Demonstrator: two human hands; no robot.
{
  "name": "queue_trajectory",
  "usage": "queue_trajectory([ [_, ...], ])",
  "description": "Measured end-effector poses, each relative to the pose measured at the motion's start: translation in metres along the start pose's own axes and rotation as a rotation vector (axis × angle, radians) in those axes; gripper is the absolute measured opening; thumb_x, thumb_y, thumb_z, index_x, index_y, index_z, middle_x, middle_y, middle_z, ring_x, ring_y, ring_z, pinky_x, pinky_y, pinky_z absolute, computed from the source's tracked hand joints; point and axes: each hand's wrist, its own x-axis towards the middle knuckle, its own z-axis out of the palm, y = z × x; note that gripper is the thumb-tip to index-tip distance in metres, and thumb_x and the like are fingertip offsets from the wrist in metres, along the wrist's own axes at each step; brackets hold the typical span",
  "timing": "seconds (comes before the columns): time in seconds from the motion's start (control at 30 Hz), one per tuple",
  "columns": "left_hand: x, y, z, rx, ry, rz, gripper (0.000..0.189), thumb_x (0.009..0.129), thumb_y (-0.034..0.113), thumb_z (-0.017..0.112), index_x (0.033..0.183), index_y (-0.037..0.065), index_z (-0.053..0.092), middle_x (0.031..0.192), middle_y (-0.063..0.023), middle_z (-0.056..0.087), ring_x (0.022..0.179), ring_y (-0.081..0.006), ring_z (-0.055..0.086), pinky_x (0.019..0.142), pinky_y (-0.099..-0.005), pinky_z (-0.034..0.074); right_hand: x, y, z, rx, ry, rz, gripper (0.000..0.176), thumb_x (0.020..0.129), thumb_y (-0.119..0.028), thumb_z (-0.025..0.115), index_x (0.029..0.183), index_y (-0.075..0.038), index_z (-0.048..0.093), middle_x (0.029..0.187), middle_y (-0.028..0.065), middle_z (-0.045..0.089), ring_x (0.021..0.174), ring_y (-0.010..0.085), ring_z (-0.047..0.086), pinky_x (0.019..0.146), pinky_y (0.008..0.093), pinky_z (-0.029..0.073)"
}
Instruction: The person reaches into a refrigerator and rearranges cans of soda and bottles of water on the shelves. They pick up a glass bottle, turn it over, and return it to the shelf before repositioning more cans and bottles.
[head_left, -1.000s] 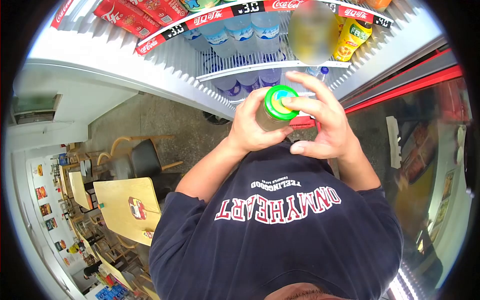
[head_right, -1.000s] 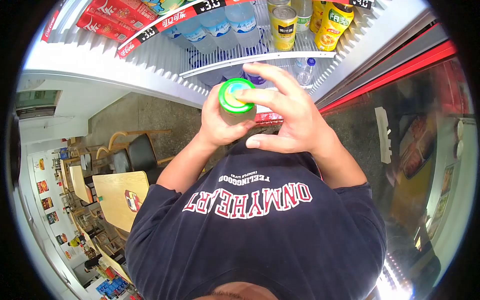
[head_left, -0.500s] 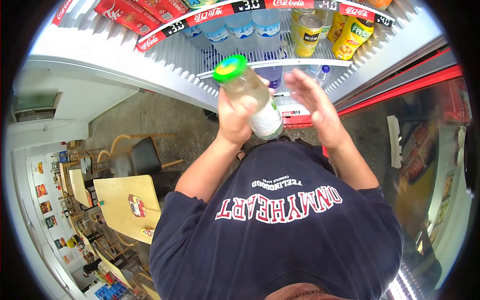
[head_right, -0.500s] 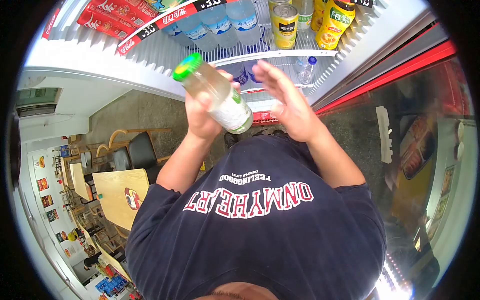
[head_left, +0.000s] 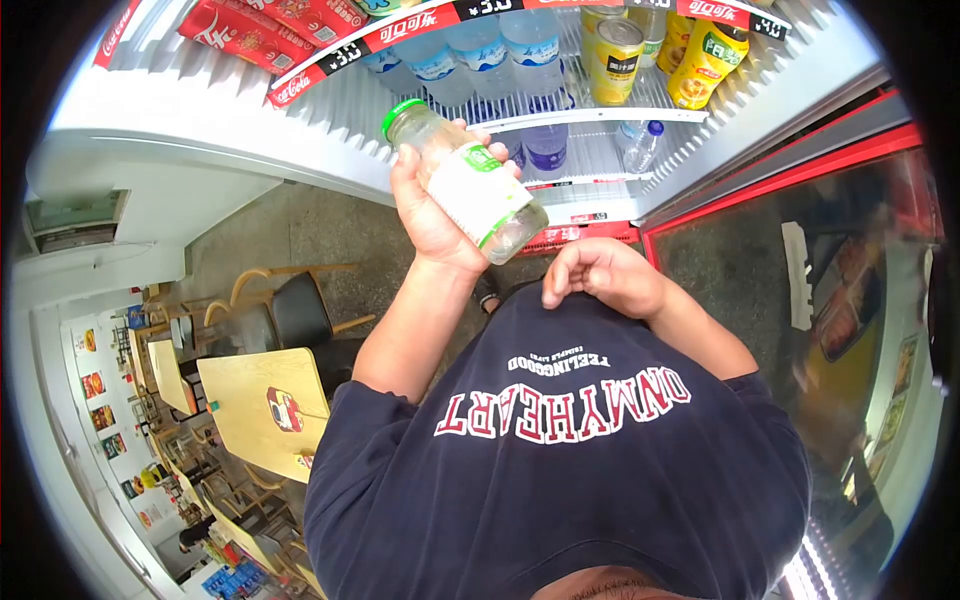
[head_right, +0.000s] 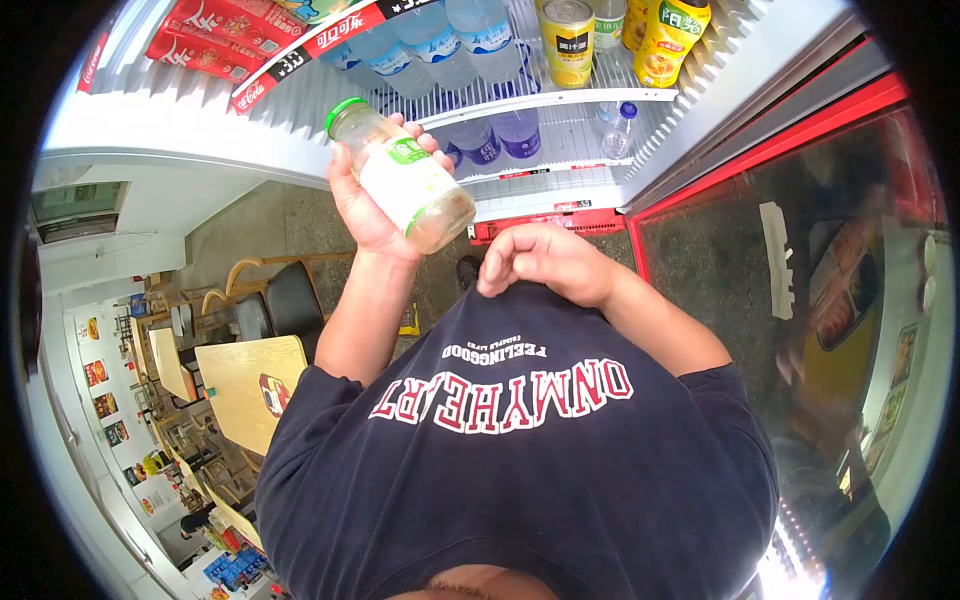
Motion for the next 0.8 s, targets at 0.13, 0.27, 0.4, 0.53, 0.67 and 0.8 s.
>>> queue_trajectory([
  [0.13,-0.001,-0.003,0.0,-0.015,0.029,-0.062,0.062,0.088,0.057,0.065,0.119,0.004,0.056,0.107,-0.0117,0.06,0.098,-0.0273,0.06,0.085,-0.0469,0.054,0.005,-0.009,0.013,-0.094,-0.092,-0.018,0.033,0.093,-0.026,0.072,0.112,-0.001,0.062,0.096,0.0048,0.066,0.09,0.011,0.063,0.083,0.0269,0.049],
  [0.27,-0.001,-0.008,0.002,-0.035,0.02,-0.076,0.061,0.088,0.056,0.065,0.118,0.004,0.056,0.106,-0.0119,0.06,0.097,-0.0272,0.06,0.085,-0.047,0.055,0.01,-0.008,0.012,0.041,-0.247,0.041,0.03,0.091,-0.028,0.075,0.097,-0.004,0.059,0.085,0.0025,0.061,0.076,0.0087,0.057,0.07,0.0255,0.046],
  [0.4,-0.002,-0.009,0.004,0.015,0.031,-0.047,0.061,0.089,0.057,0.064,0.119,0.005,0.055,0.106,-0.0122,0.06,0.096,-0.0275,0.061,0.085,-0.0474,0.054,0.015,-0.01,0.011,0.027,-0.415,0.131,0.035,0.088,-0.028,0.078,0.083,-0.008,0.05,0.076,-0.0001,0.052,0.067,0.0098,0.047,0.063,0.0256,0.039],
  [0.53,-0.008,-0.016,0.008,0.125,0.019,-0.006,0.064,0.09,0.059,0.06,0.127,0.007,0.052,0.11,-0.0128,0.061,0.097,-0.0287,0.062,0.086,-0.0479,0.054,0.026,-0.004,0.016,0.465,-0.264,0.117,0.038,0.089,-0.025,0.072,0.073,-0.015,0.039,0.067,-0.0015,0.042,0.06,0.0133,0.037,0.061,0.0305,0.033],
  [0.67,-0.012,-0.013,0.011,0.173,-0.123,0.055,0.068,0.089,0.06,0.06,0.134,0.009,0.049,0.115,-0.0134,0.061,0.1,-0.0298,0.063,0.087,-0.0486,0.054,0.026,0.01,0.004,0.587,-0.379,0.138,0.028,0.09,-0.013,0.062,0.077,-0.017,0.038,0.066,-0.0034,0.037,0.059,0.0124,0.035,0.059,0.0301,0.032],
  [0.8,-0.013,-0.002,0.018,0.316,-0.279,0.155,0.075,0.087,0.059,0.063,0.139,0.01,0.044,0.117,-0.0143,0.059,0.103,-0.0304,0.063,0.09,-0.0498,0.053,0.024,0.017,-0.013,0.746,-0.121,0.177,0.03,0.09,-0.009,0.056,0.072,-0.019,0.035,0.065,-0.0053,0.035,0.055,0.0096,0.03,0.055,0.0293,0.029],
])
